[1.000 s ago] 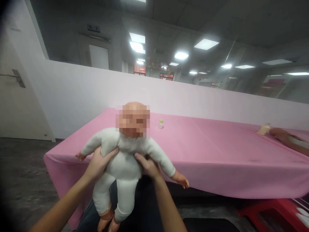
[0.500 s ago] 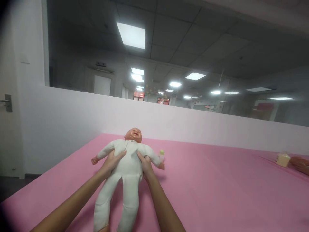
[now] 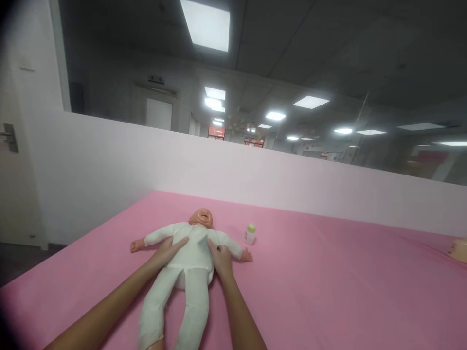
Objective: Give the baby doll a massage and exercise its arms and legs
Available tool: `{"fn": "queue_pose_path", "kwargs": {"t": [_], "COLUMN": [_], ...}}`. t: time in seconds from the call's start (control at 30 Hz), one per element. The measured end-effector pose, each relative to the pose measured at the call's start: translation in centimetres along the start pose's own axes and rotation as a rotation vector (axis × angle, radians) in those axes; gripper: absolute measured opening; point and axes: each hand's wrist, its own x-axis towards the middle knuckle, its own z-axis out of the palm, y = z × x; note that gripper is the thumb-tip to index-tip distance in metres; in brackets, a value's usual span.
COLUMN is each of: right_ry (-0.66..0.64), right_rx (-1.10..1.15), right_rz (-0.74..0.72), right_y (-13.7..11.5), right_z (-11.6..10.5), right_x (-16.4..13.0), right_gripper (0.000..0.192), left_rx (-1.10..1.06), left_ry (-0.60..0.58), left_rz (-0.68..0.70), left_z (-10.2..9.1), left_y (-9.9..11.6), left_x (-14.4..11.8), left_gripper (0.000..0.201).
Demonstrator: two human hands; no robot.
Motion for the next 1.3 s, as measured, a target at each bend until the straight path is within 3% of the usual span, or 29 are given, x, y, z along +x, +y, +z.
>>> {"fn": "queue_pose_path", "kwargs": {"t": [0.1,0.3,0.43,0.53,0.67,0.8,0.93,1.07,1.2,1.3], "right_ry": [0.030,0.024,0.073,0.114,0.172,0.188,0.178,0.134,0.044,0.046], "right_rx": [-0.317,-0.555,-0.647,-0.678,-0.558,-0.342,-0.150,0.007,0.005,-0.060], "right_rz": [-0.066,-0.054,-0.082,-0.171,-0.349,-0.481,-0.477,-0.346,-0.314,-0.390], "right_y": [0.3,-0.6,-1.1,-1.5,-1.4,-1.2,-2.3,-2.8,-1.5,-0.7], "right_z": [-0.8,-1.5,-1.9,-2.3,-2.4,-1.8,0.0,3.0,5.2,5.5], "right_x": [0.0,-0.4,-0.4,-0.4,-0.6,-0.2,2.8,6.5,7.8,7.9], "right_gripper": [0.060,0.066,0.067,0.063,0.039,0.015,0.021,0.051,0.060,0.056], "left_rx": [0.094,0.495,0.518,0.487,0.324,0.226,0.079,0.005,0.025,0.084], "left_ry": [-0.051,-0.048,0.003,0.116,0.166,0.189,0.251,0.192,0.058,0.110], "left_rz": [-0.048,-0.133,-0.050,0.110,0.380,0.450,0.423,0.363,0.354,0.295], "left_z": [-0.6,-1.6,-1.2,-0.8,-0.6,-0.6,0.7,3.4,4.9,5.0], "left_y": [-0.4,-0.1,-0.2,-0.7,-1.2,-0.4,1.1,0.9,-0.4,-0.5], "left_x": [0.5,0.9,1.1,1.0,0.7,1.7,4.8,7.7,8.6,8.8], "left_gripper": [0.058,0.066,0.062,0.052,0.026,0.013,0.020,0.043,0.055,0.058]}}
